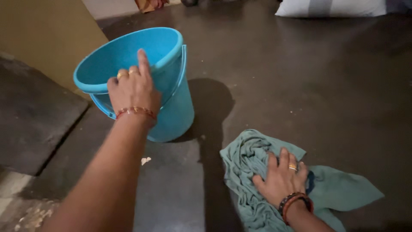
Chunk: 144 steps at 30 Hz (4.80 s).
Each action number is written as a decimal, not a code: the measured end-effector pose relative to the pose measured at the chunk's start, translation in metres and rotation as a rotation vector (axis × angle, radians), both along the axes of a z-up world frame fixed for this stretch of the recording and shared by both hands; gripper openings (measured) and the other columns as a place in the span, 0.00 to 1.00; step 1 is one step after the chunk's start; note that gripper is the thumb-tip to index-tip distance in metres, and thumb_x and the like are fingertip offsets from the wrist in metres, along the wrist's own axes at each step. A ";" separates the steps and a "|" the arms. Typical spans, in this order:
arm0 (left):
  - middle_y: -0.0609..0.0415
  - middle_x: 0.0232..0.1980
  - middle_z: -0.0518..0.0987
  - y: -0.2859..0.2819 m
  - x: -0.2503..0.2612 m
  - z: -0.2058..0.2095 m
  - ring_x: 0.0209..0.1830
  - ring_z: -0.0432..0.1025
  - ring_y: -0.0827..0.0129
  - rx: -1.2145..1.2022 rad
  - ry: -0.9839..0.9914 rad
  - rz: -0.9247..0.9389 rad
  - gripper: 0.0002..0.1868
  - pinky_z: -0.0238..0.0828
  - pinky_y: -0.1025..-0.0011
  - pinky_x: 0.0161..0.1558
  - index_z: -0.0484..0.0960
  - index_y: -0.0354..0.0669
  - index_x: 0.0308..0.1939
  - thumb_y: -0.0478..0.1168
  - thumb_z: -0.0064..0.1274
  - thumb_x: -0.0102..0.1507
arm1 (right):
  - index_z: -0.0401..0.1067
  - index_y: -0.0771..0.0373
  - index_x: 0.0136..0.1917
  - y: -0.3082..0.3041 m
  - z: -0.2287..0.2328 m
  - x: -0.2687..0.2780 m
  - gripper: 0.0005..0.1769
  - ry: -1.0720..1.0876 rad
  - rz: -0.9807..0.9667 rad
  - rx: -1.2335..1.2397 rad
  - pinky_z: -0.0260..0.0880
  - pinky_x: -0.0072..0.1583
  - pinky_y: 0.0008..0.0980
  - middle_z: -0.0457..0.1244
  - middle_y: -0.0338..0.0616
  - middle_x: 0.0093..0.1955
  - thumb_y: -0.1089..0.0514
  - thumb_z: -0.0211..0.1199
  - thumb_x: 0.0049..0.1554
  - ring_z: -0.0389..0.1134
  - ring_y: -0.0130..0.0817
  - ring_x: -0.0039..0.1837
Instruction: The person washes a light green cloth in a blue bucket of water, wrings it out, and then wipes the floor with it. The person repeatedly dips the cloth into the bucket, wrings it, and wipes the floor.
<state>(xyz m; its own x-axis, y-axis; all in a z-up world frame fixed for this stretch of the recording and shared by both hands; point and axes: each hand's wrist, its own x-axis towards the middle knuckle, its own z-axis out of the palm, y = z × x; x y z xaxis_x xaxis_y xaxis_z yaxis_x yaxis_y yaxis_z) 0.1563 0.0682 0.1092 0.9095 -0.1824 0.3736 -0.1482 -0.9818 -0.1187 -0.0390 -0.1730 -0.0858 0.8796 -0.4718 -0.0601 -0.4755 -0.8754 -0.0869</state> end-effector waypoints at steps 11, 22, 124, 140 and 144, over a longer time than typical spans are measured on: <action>0.46 0.57 0.83 0.000 0.002 0.038 0.59 0.78 0.56 0.180 0.343 0.018 0.17 0.78 0.60 0.54 0.87 0.49 0.54 0.37 0.57 0.61 | 0.58 0.49 0.76 -0.019 -0.007 0.009 0.44 0.135 0.003 0.021 0.55 0.74 0.50 0.54 0.45 0.76 0.32 0.62 0.52 0.55 0.43 0.78; 0.46 0.59 0.82 -0.007 -0.126 0.027 0.61 0.76 0.58 0.036 0.630 -0.061 0.18 0.75 0.64 0.58 0.88 0.49 0.52 0.40 0.63 0.57 | 0.73 0.77 0.58 -0.100 -0.133 0.053 0.33 -0.475 -0.246 1.218 0.69 0.59 0.47 0.70 0.54 0.54 0.46 0.69 0.51 0.71 0.48 0.57; 0.56 0.77 0.68 0.112 -0.291 -0.120 0.73 0.65 0.47 -0.294 1.270 0.478 0.27 0.65 0.36 0.65 0.72 0.58 0.72 0.54 0.48 0.69 | 0.71 0.51 0.68 0.264 0.063 -0.025 0.30 0.554 1.104 0.137 0.62 0.71 0.42 0.62 0.49 0.71 0.49 0.68 0.53 0.63 0.45 0.72; 0.54 0.67 0.78 0.115 -0.283 -0.099 0.64 0.74 0.57 -0.295 0.874 0.464 0.17 0.75 0.53 0.53 0.81 0.51 0.62 0.44 0.44 0.72 | 0.77 0.56 0.60 0.267 0.059 -0.002 0.23 0.567 1.078 0.100 0.67 0.67 0.42 0.66 0.54 0.64 0.47 0.65 0.54 0.68 0.47 0.67; 0.52 0.66 0.78 0.107 -0.276 -0.117 0.65 0.72 0.56 -0.319 0.756 0.509 0.17 0.70 0.53 0.58 0.81 0.49 0.61 0.45 0.41 0.73 | 0.77 0.60 0.59 0.258 0.017 0.007 0.22 0.584 1.177 0.159 0.67 0.66 0.40 0.67 0.55 0.64 0.48 0.61 0.56 0.68 0.44 0.68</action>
<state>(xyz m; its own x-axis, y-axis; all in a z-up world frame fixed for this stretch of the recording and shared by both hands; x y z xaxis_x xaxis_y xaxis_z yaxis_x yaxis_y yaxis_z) -0.1196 0.1752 -0.0075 0.8720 0.3089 -0.3797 0.3763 -0.9191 0.1165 -0.0316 0.0848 -0.0685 0.5823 0.5983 -0.5505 0.5543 -0.7875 -0.2695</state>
